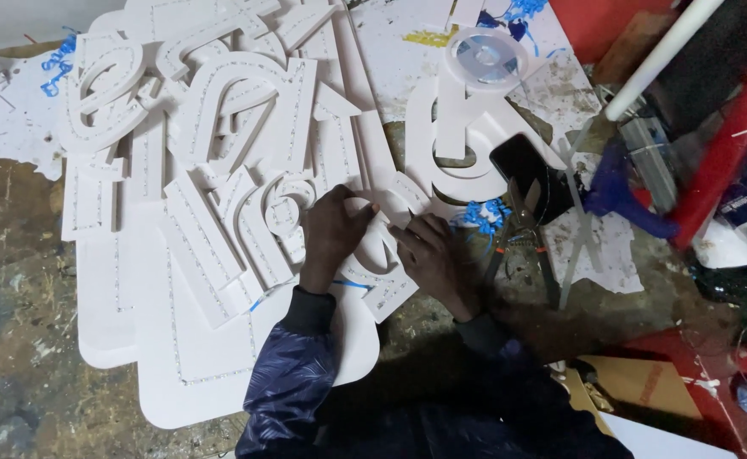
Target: Applying flexible LED light strips into the pre-cut channels of foam sign letters and cutting them to size.
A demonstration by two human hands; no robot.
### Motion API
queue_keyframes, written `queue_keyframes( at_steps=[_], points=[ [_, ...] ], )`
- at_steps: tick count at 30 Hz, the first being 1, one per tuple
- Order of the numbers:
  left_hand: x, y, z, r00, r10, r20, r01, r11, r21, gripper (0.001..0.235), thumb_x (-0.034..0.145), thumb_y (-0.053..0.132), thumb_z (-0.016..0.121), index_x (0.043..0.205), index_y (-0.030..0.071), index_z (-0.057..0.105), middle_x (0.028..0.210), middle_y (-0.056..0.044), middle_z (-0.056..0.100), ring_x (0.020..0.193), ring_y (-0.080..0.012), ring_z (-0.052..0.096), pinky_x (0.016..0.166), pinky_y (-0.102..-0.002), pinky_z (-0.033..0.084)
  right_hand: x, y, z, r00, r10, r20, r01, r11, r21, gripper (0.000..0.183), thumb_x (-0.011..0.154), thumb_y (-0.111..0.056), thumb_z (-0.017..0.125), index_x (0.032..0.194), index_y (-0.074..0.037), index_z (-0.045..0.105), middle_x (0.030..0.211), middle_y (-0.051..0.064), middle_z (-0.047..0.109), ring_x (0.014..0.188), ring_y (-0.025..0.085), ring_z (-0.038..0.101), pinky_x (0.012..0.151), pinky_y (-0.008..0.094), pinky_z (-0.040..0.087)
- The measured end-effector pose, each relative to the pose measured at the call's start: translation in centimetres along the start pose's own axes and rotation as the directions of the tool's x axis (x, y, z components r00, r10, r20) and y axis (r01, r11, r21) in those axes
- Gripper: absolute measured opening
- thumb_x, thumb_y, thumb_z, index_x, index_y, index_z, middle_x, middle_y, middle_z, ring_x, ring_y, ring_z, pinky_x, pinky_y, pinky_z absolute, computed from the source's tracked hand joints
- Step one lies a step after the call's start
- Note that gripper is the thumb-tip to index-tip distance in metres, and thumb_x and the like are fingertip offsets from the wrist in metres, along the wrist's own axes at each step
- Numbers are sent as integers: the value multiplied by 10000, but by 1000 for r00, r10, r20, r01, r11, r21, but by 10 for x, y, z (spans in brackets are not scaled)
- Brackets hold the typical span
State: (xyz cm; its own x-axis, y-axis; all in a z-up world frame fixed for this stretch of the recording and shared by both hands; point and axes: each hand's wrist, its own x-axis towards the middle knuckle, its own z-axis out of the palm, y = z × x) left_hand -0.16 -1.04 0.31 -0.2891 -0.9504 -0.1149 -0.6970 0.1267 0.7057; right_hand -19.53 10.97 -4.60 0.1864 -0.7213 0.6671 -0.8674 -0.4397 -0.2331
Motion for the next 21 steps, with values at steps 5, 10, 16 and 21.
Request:
queue_keyframes(
  at_steps=[5,10,16,21],
  points=[
    [1,-4,3,999,-31,19,31,999,-10,507,1002,457,823,1281,42,741,1205,-233,805,1210,-459,784,985,-571,640,27,-24,-37,990,-7,141,12,999,-38,249,998,-34,750,1193,-137,868,869,21,657,896,245,731,809,378,579],
    [-1,3,-4,1000,-16,23,15,999,51,504,1006,468,809,1273,48,736,1208,-246,798,1216,-475,774,995,-609,635,19,-30,-41,982,3,188,7,999,-50,280,995,-31,731,1229,-109,864,854,22,662,851,276,737,735,390,580],
    [-13,24,-22,988,100,119,-136,926,352,617,947,603,801,1343,131,767,1300,-147,774,1271,-400,745,1015,-632,598,10,-25,-36,998,-7,61,11,998,-64,265,938,-31,765,1168,-117,865,870,37,677,873,293,750,751,406,576],
    [-10,19,-26,998,69,-1,-67,980,186,679,931,606,862,1297,51,727,1246,-187,697,1232,-449,716,950,-652,616,2,-7,-27,995,9,-96,-2,997,77,157,977,0,785,1104,-72,845,918,100,717,965,357,769,874,452,608]
  ],
)
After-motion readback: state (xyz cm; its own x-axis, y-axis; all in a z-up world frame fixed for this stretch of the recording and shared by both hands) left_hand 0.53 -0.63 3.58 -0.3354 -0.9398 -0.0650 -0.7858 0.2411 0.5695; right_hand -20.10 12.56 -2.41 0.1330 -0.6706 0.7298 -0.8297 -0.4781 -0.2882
